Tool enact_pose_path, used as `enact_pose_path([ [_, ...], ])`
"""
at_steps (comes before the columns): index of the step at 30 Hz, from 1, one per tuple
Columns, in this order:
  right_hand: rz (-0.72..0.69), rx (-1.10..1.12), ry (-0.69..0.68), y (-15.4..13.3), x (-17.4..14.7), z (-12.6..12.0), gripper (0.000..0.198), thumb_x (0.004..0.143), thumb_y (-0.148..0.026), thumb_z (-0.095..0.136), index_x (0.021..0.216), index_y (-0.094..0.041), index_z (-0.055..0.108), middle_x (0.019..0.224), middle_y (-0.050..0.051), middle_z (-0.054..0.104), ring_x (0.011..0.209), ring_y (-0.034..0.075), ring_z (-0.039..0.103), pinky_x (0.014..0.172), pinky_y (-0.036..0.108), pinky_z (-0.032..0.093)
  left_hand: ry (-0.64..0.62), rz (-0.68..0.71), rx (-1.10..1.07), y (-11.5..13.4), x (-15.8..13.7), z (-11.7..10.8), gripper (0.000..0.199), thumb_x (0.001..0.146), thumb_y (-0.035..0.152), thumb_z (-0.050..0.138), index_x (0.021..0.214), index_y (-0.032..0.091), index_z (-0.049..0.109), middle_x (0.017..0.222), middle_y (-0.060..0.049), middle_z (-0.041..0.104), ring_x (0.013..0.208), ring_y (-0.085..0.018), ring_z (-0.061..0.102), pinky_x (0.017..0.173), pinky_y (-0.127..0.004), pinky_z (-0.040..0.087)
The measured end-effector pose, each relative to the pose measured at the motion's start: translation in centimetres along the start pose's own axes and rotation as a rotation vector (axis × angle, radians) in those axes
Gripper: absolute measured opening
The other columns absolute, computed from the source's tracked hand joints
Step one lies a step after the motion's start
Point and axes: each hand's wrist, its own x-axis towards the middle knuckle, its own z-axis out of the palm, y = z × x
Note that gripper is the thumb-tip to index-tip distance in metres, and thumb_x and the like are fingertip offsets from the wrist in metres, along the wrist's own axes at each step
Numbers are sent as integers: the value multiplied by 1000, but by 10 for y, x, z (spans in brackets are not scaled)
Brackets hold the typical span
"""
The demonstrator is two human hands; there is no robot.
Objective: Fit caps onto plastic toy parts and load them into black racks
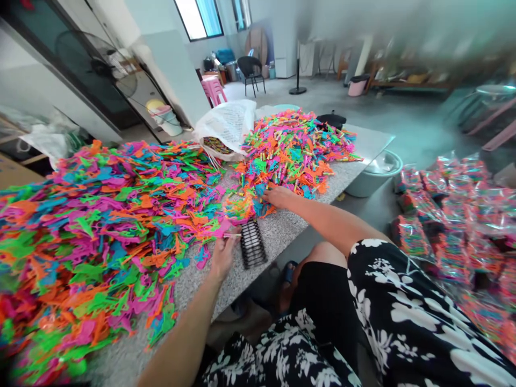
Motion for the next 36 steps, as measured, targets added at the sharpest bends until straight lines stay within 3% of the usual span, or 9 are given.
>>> enact_pose_path([
  [6,141,80,-23,-3,-14,4,38,98,-10,48,130,-16,68,138,19,64,102,26,68,90,36,49,60,36,168,5,29,-31,49,89,57,64,118,18,65,122,-15,77,113,-27,74,96,-42,61],
  [11,184,14,-72,-3,-19,2,41,100,-10,45,136,-18,64,148,18,59,101,25,68,90,35,49,198,23,302,7,21,-38,37,83,52,64,99,19,67,102,-11,78,92,-24,75,81,-36,62],
  [16,136,38,8,-5,-39,5,36,105,-18,45,136,-15,61,141,19,63,105,27,68,88,34,50,199,9,228,-1,4,-34,33,81,47,66,98,19,65,96,-8,75,79,-20,71,75,-33,60],
  [18,221,158,110,-20,-49,10,34,105,-26,47,135,-13,59,134,19,67,106,27,68,88,34,50,198,15,221,-3,0,-33,33,82,47,67,99,19,65,95,-7,75,79,-20,70,76,-33,59],
  [21,431,511,241,-61,-56,23,35,106,-32,44,131,-14,59,112,13,75,97,25,71,84,32,53,205,32,275,-2,2,-29,30,83,45,68,98,19,67,91,-6,75,80,-20,70,79,-33,58],
  [24,521,853,203,-109,-52,35,37,105,-31,36,128,-18,62,95,7,77,81,22,73,74,31,56,201,27,321,-1,11,-25,30,84,43,68,101,18,69,92,-6,77,83,-21,72,81,-34,58],
  [26,543,926,197,-132,-45,40,37,105,-31,36,121,-18,67,90,6,78,78,22,74,71,30,57,199,9,330,-1,17,-22,30,85,40,68,104,18,70,95,-7,79,85,-22,74,83,-35,58],
  [30,612,771,260,-149,-28,40,37,105,-32,39,106,-16,73,94,11,79,91,25,76,81,30,56,201,-13,276,-7,23,-19,27,85,36,68,104,17,69,96,-8,80,86,-23,75,82,-35,57],
  [36,684,523,234,-149,-15,33,35,101,-28,56,128,-8,64,110,17,79,106,29,75,90,31,53,202,5,265,-12,23,-17,24,85,34,71,103,18,69,97,-7,80,88,-23,75,81,-32,56],
])
